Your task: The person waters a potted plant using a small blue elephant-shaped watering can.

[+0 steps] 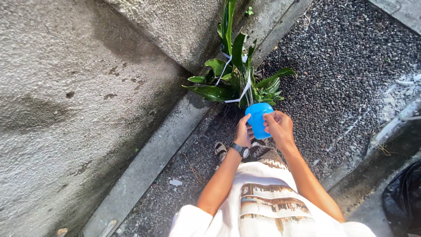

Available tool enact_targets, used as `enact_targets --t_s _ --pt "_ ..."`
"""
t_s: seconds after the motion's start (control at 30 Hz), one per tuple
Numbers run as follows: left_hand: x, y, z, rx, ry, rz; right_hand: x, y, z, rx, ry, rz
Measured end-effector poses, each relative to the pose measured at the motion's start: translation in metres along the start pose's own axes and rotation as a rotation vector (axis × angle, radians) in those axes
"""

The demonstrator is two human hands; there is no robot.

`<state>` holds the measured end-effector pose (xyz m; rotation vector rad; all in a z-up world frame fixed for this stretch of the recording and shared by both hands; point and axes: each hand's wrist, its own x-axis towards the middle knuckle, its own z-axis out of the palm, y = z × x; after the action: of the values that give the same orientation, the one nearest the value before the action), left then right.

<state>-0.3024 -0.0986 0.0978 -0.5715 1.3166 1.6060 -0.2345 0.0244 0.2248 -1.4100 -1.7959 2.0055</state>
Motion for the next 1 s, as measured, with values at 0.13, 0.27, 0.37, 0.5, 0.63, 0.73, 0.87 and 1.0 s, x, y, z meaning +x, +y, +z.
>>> enact_targets --t_s 0.13,0.27,0.37,0.5,0.63,0.73,0.87,1.0 --pt "-0.005 -0.006 -0.007 0.036 -0.006 -0.023 -0.013 0.007 0.002 0.05 0.028 0.025" --pt "-0.006 -0.011 -0.031 0.084 -0.012 -0.042 -0.032 0.017 0.017 0.02 0.099 0.031" --pt "-0.015 -0.013 -0.056 0.14 -0.039 -0.051 -0.054 0.029 0.035 0.042 0.146 0.043" --pt "-0.023 -0.016 -0.091 0.185 -0.086 -0.073 -0.073 0.048 0.062 0.074 0.199 0.06" --pt "-0.029 -0.022 -0.125 0.224 -0.095 -0.118 -0.097 0.071 0.085 0.107 0.225 0.077" --pt "-0.038 -0.028 -0.141 0.252 -0.11 -0.134 -0.115 0.084 0.095 0.131 0.254 0.104" --pt "-0.045 -0.039 -0.147 0.299 -0.161 -0.16 -0.13 0.097 0.094 0.175 0.311 0.112" --pt "-0.045 -0.055 -0.144 0.317 -0.158 -0.176 -0.141 0.106 0.089 0.215 0.337 0.078"
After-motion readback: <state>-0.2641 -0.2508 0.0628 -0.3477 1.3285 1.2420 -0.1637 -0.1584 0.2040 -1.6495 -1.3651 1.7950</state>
